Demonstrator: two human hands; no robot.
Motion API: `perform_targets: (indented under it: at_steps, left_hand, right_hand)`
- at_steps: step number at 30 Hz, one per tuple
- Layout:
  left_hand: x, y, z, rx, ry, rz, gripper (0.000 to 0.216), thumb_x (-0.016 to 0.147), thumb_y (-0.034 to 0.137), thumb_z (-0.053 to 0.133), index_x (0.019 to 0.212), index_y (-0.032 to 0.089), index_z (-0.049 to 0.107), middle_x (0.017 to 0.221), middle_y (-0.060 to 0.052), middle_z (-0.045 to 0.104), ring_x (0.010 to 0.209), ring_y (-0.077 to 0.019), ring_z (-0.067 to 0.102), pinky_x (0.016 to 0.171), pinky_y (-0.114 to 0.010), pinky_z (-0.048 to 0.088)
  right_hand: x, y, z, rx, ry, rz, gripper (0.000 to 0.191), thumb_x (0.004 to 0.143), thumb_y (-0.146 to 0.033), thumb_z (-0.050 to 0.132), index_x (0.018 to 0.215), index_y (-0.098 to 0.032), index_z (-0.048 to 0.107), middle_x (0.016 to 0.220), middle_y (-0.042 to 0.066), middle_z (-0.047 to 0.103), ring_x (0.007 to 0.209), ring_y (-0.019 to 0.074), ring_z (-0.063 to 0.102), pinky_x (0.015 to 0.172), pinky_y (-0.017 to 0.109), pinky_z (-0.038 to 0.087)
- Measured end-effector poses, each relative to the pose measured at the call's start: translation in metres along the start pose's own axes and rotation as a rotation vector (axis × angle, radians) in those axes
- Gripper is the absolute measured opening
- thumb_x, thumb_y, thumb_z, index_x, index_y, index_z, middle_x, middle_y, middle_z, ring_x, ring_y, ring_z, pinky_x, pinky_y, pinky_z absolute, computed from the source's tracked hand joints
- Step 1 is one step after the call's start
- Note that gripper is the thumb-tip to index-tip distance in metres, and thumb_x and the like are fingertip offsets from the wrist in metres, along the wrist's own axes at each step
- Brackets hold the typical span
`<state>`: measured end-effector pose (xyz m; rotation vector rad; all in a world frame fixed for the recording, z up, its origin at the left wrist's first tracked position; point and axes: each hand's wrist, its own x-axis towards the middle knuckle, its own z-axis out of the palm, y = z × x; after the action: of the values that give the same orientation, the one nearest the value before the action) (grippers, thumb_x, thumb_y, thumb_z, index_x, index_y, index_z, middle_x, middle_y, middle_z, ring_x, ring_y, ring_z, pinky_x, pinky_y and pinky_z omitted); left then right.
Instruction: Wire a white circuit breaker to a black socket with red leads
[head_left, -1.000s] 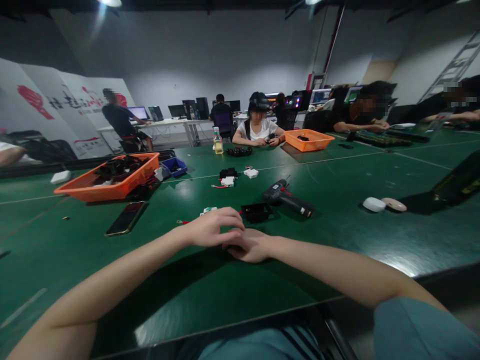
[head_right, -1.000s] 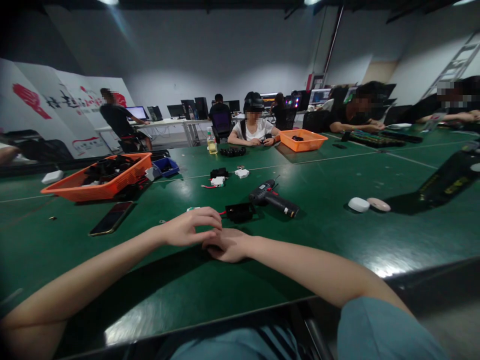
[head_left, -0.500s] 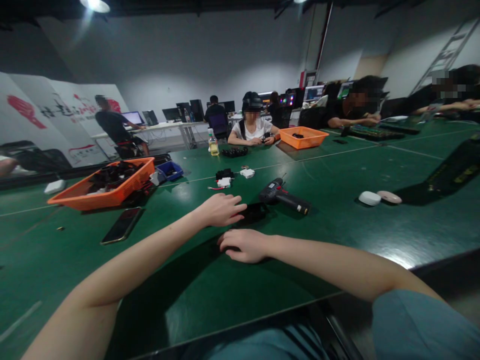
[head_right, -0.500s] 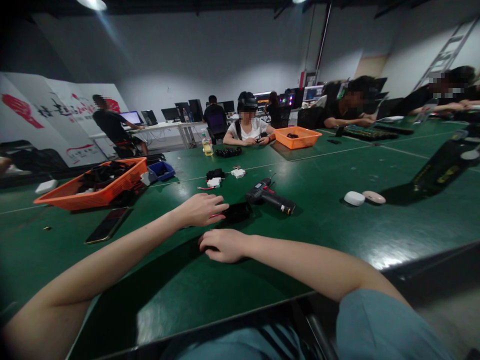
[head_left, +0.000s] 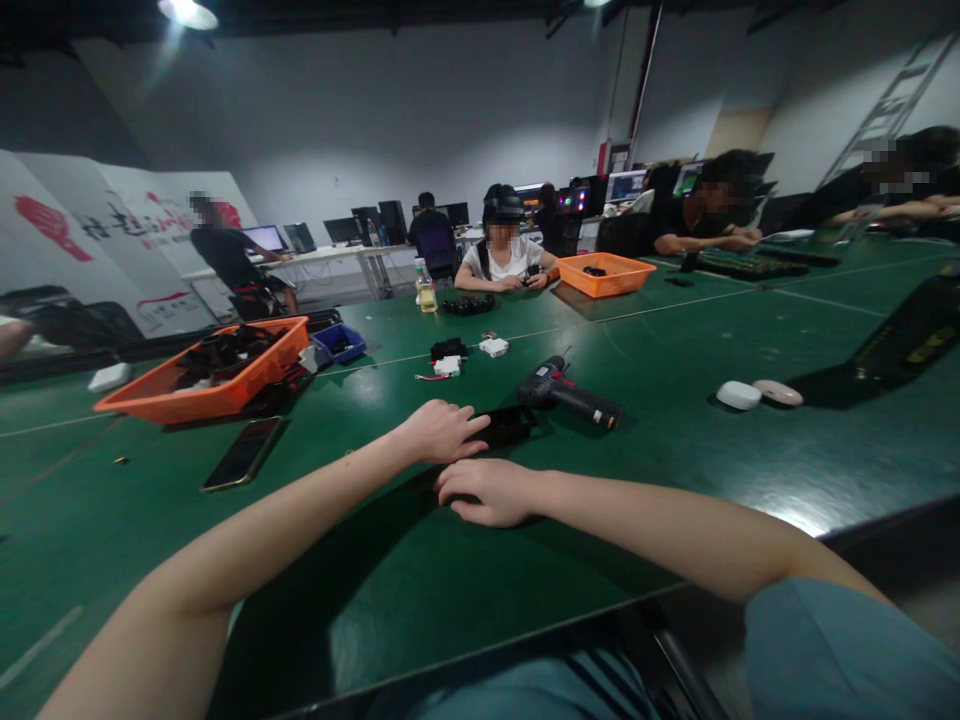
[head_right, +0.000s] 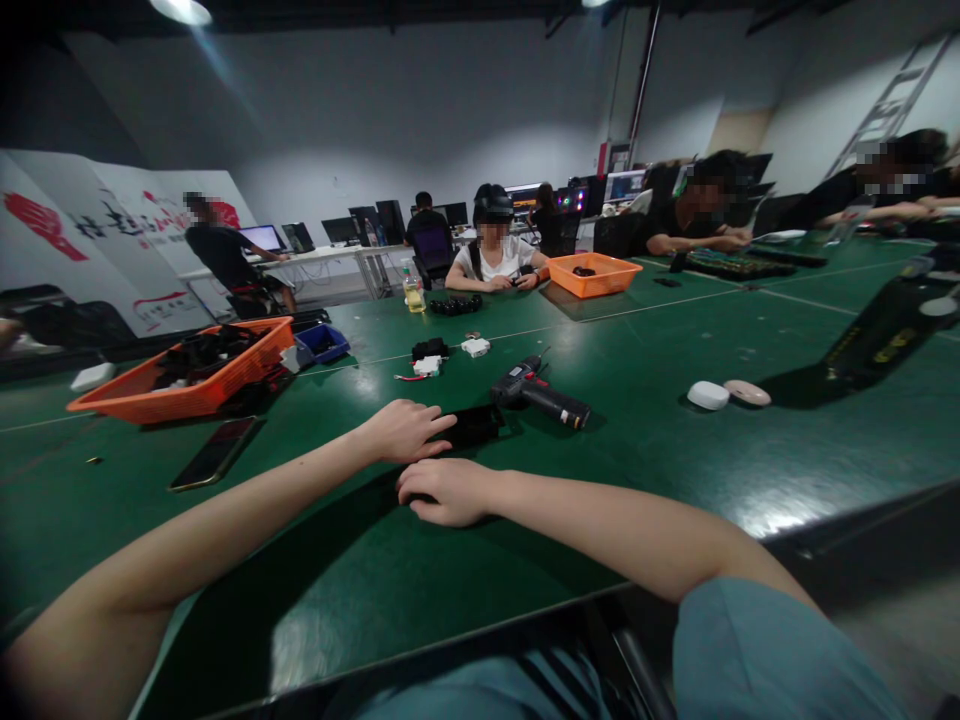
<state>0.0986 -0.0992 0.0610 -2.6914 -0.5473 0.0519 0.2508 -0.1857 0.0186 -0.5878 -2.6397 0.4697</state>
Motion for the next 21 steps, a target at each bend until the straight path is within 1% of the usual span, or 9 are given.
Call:
perform_targets:
  at_steps: [6, 10, 15, 21]
  left_hand:
    - [0.001, 0.004, 0.009, 0.012, 0.007, -0.050, 0.046, 0.099, 0.053, 0.035, 0.127, 0.021, 0.051, 0.091, -0.009, 0.067, 0.076, -0.0206, 0.068, 0.062, -0.027, 0.040]
    - [0.001, 0.006, 0.013, 0.069, 0.001, -0.055, 0.046, 0.100, 0.051, 0.037, 0.131, 0.020, 0.048, 0.095, -0.009, 0.068, 0.077, -0.0226, 0.069, 0.060, -0.028, 0.040]
    - [0.001, 0.007, 0.012, 0.099, -0.020, -0.087, 0.048, 0.100, 0.052, 0.035, 0.135, 0.021, 0.044, 0.103, -0.010, 0.066, 0.074, -0.0237, 0.070, 0.055, -0.027, 0.038]
    - [0.006, 0.008, 0.012, 0.061, -0.059, -0.111, 0.048, 0.100, 0.053, 0.033, 0.134, 0.021, 0.046, 0.103, -0.011, 0.066, 0.072, -0.0225, 0.069, 0.057, -0.027, 0.039]
  right_hand:
    - [0.000, 0.000, -0.001, 0.000, -0.001, -0.014, 0.021, 0.093, -0.017, 0.054, 0.109, -0.014, 0.067, 0.120, 0.010, 0.066, 0.113, 0.0208, 0.060, 0.099, 0.032, 0.047]
    - [0.001, 0.002, 0.002, -0.005, 0.013, -0.019, 0.020, 0.092, -0.017, 0.055, 0.108, -0.015, 0.067, 0.120, 0.010, 0.066, 0.113, 0.0212, 0.060, 0.099, 0.033, 0.047]
    - [0.000, 0.003, 0.003, -0.012, 0.025, -0.025, 0.020, 0.093, -0.018, 0.054, 0.108, -0.016, 0.067, 0.119, 0.010, 0.066, 0.113, 0.0206, 0.061, 0.098, 0.031, 0.048]
    - [0.000, 0.001, 0.001, -0.017, 0.013, -0.024, 0.021, 0.093, -0.018, 0.054, 0.109, -0.015, 0.067, 0.119, 0.010, 0.066, 0.112, 0.0210, 0.061, 0.096, 0.032, 0.049]
